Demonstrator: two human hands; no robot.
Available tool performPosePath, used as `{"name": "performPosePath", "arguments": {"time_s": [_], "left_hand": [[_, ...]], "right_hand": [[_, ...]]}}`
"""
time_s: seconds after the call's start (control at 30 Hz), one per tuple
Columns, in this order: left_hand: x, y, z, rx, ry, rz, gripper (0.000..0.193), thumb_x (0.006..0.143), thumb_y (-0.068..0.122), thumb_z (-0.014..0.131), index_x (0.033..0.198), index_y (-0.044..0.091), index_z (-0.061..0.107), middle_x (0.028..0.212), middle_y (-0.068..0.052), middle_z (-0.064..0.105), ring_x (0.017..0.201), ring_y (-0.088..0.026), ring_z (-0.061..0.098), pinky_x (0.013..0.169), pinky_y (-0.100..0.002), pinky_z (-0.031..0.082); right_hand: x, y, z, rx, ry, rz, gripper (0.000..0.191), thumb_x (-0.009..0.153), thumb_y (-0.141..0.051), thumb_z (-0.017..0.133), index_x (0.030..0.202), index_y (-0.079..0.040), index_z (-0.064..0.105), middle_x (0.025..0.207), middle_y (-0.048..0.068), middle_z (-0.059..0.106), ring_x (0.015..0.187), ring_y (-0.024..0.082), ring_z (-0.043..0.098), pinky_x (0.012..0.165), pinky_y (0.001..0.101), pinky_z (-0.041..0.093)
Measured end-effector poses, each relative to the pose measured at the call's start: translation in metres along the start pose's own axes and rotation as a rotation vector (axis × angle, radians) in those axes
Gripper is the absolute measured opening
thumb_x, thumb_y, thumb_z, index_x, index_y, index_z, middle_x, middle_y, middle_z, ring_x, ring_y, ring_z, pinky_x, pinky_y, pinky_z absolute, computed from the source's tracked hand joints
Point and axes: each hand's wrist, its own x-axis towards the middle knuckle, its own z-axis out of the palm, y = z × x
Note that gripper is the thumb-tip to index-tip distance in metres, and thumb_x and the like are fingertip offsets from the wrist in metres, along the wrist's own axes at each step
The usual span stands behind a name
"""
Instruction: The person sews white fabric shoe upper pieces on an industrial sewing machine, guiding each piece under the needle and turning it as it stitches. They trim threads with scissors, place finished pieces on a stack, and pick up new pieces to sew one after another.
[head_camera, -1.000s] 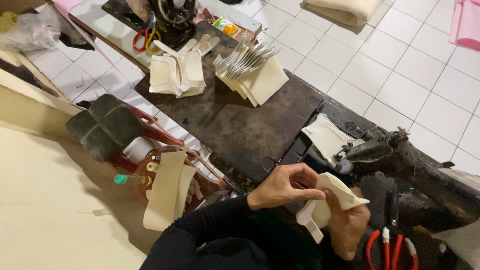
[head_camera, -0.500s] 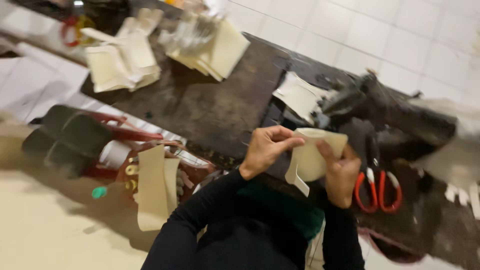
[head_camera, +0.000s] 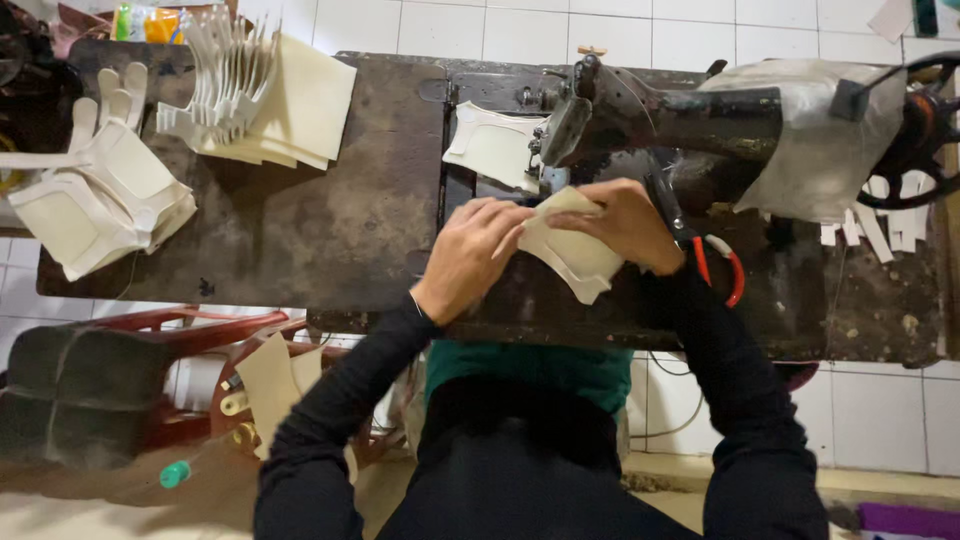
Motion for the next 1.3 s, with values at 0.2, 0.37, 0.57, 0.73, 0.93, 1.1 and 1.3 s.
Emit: {"name": "performPosePath", "arguments": {"time_s": [0.2,0.37,0.57,0.73,0.93,1.1,1.3], "left_hand": [[0.009,-0.029,0.005,-0.006,-0.165,0.271,0.029,0.09,0.009,0.071,0.117,0.003,0.065,0.127,-0.012,0.063,0.125,-0.029,0.059,0.104,-0.041,0.049],[0.002,-0.022,0.005,-0.044,-0.202,0.255,0.021,0.092,0.009,0.071,0.109,0.002,0.062,0.13,-0.013,0.063,0.131,-0.029,0.057,0.107,-0.042,0.048],[0.006,-0.019,0.005,-0.044,-0.206,0.234,0.021,0.093,0.009,0.07,0.111,0.001,0.063,0.13,-0.014,0.064,0.131,-0.029,0.059,0.109,-0.042,0.047],[0.013,-0.025,0.004,-0.061,-0.252,0.232,0.025,0.088,0.007,0.07,0.111,0.001,0.063,0.127,-0.013,0.066,0.13,-0.03,0.06,0.109,-0.042,0.048],[0.014,-0.027,0.008,-0.048,-0.258,0.261,0.025,0.088,0.007,0.071,0.111,0.0,0.063,0.128,-0.014,0.064,0.13,-0.031,0.059,0.11,-0.041,0.048],[0.012,-0.025,0.009,-0.024,-0.246,0.262,0.023,0.088,0.008,0.069,0.109,-0.001,0.062,0.13,-0.015,0.064,0.13,-0.032,0.059,0.11,-0.042,0.048],[0.024,-0.033,0.009,-0.075,-0.269,0.248,0.022,0.09,0.006,0.069,0.11,0.0,0.063,0.126,-0.012,0.064,0.13,-0.031,0.06,0.11,-0.04,0.05]], "right_hand": [[0.023,0.025,0.022,-0.008,0.211,-0.19,0.052,0.078,-0.045,0.09,0.102,-0.003,0.07,0.09,0.014,0.067,0.078,0.031,0.066,0.07,0.0393,0.054],[0.007,0.025,0.014,-0.118,0.246,-0.486,0.04,0.088,-0.032,0.084,0.12,-0.012,0.072,0.114,0.01,0.064,0.105,0.031,0.063,0.087,0.042,0.055],[0.006,0.022,0.016,-0.248,0.238,-0.536,0.03,0.091,-0.026,0.083,0.118,-0.015,0.077,0.106,0.008,0.063,0.095,0.027,0.062,0.08,0.0399,0.054],[0.008,0.022,0.015,-0.185,0.171,-0.291,0.028,0.094,-0.028,0.082,0.119,-0.016,0.077,0.099,0.009,0.065,0.086,0.026,0.065,0.073,0.037,0.054],[0.002,0.019,0.012,-0.216,0.207,-0.488,0.048,0.08,-0.033,0.083,0.116,-0.004,0.071,0.106,0.017,0.068,0.092,0.036,0.065,0.077,0.0426,0.055],[0.01,0.025,0.021,-0.083,0.12,-0.353,0.032,0.095,-0.03,0.079,0.119,-0.01,0.073,0.102,0.009,0.07,0.092,0.031,0.069,0.08,0.0417,0.056],[0.014,0.031,0.025,-0.247,0.266,-0.36,0.025,0.092,-0.029,0.08,0.113,-0.015,0.077,0.087,0.012,0.067,0.079,0.032,0.065,0.067,0.0422,0.052]]}}
